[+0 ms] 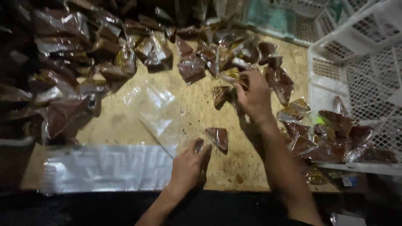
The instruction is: Packaging individually wrapped triangular pastries into larger plastic bags at a packaging station.
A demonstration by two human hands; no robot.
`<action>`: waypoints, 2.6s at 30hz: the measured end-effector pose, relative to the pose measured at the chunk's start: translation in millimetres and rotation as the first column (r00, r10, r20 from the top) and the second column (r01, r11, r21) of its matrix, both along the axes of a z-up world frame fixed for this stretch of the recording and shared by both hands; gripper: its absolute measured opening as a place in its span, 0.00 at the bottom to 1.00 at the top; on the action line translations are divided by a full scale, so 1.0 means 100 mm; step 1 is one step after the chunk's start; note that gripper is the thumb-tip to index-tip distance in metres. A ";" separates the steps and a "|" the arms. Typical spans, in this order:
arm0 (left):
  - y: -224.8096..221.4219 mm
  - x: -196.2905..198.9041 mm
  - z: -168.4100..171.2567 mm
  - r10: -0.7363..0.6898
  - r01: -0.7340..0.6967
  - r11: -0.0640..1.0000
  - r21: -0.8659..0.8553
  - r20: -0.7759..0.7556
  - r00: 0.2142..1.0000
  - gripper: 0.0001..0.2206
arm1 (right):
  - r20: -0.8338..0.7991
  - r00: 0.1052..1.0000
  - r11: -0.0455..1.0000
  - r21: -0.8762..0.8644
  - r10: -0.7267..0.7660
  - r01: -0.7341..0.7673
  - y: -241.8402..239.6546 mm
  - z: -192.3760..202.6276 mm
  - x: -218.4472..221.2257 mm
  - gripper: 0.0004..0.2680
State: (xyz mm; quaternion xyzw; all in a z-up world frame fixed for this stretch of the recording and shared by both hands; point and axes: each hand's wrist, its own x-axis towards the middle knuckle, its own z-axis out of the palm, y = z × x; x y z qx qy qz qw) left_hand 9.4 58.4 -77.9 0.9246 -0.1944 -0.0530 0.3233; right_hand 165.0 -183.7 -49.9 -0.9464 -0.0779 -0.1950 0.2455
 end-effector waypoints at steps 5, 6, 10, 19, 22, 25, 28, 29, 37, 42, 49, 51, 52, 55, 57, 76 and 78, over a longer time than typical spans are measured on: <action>0.01 0.03 -0.01 -0.045 0.044 0.999 0.020 0.027 0.999 0.15 | -0.177 0.981 0.980 0.162 -0.083 0.113 0.45 -0.12 -1.14 0.09; 0.02 0.04 0.03 -0.084 0.086 0.995 0.053 -0.029 0.996 0.17 | -0.124 0.990 0.993 0.089 -0.069 0.080 0.46 -0.37 -1.32 0.10; -0.02 0.00 0.06 -0.077 0.072 0.989 0.131 0.035 0.996 0.20 | -0.325 0.946 0.989 0.137 -0.012 0.060 0.49 -0.20 -1.43 0.15; -0.04 0.04 -0.11 -0.113 0.097 0.984 0.150 0.108 0.988 0.23 | -0.450 0.893 1.000 0.000 -0.011 0.012 0.74 -0.27 -1.52 0.17; -0.02 0.16 -0.18 -0.161 0.165 0.980 0.115 -0.038 0.986 0.39 | -0.036 0.999 0.999 -0.002 0.037 -0.037 0.72 -0.32 -1.45 0.12; 0.06 0.03 -0.07 -0.103 0.111 0.989 0.096 -0.087 0.991 0.34 | 0.013 0.999 0.982 -0.186 0.047 -0.044 0.71 -0.53 -1.56 0.10; 0.11 0.07 0.17 -0.047 0.060 0.995 0.078 -0.149 0.988 0.32 | -0.061 0.985 0.985 -0.040 0.163 -0.166 0.68 -0.44 -1.55 0.11; 0.11 0.06 0.12 -0.051 0.072 0.992 0.107 -0.185 0.981 0.32 | -0.160 0.983 0.987 -0.116 0.091 -0.111 0.60 -0.57 -1.60 0.16; 0.02 0.16 -0.13 -0.050 0.050 0.999 -0.002 -0.149 0.988 0.16 | -0.006 0.975 0.905 0.373 0.223 -0.204 0.33 -0.64 -1.95 0.24; -0.03 0.19 -0.20 -0.039 0.035 0.997 -0.066 -0.063 0.997 0.33 | -0.016 0.994 0.942 0.321 0.107 -0.096 0.54 -0.30 -1.83 0.21; -0.10 0.09 -0.13 -0.064 0.073 0.997 -0.032 0.231 0.971 0.33 | -0.054 0.973 0.924 0.329 0.224 -0.195 0.62 -0.51 -1.83 0.18; -0.17 0.06 -0.05 -0.114 0.151 0.987 -0.061 0.402 0.909 0.29 | -0.184 0.963 0.829 0.555 0.197 -0.063 0.68 -0.39 -1.79 0.20; -0.18 0.09 -0.06 -0.119 0.155 0.986 -0.060 0.404 0.907 0.29 | -0.182 0.964 0.829 0.556 0.193 -0.061 0.69 -0.52 -1.75 0.20; -0.18 0.09 -0.13 -0.183 0.200 0.980 -0.005 0.374 0.909 0.25 | -0.513 0.858 0.385 0.791 -0.006 0.476 0.68 -0.81 -1.74 0.16; -0.14 0.07 -0.21 -0.213 0.224 0.975 0.016 0.373 0.903 0.25 | -0.262 0.952 0.674 0.733 0.159 0.089 0.64 -0.86 -1.81 0.32; 0.02 0.20 0.12 0.057 -0.057 0.894 -0.444 -0.014 0.998 0.13 | -0.663 0.708 0.962 -0.255 -0.245 0.095 -0.19 0.35 0.44 0.29; -0.02 0.24 0.12 0.141 -0.156 0.757 -0.634 -0.075 0.987 0.14 | -0.588 0.766 0.949 -0.303 -0.259 0.088 -0.23 0.28 0.51 0.20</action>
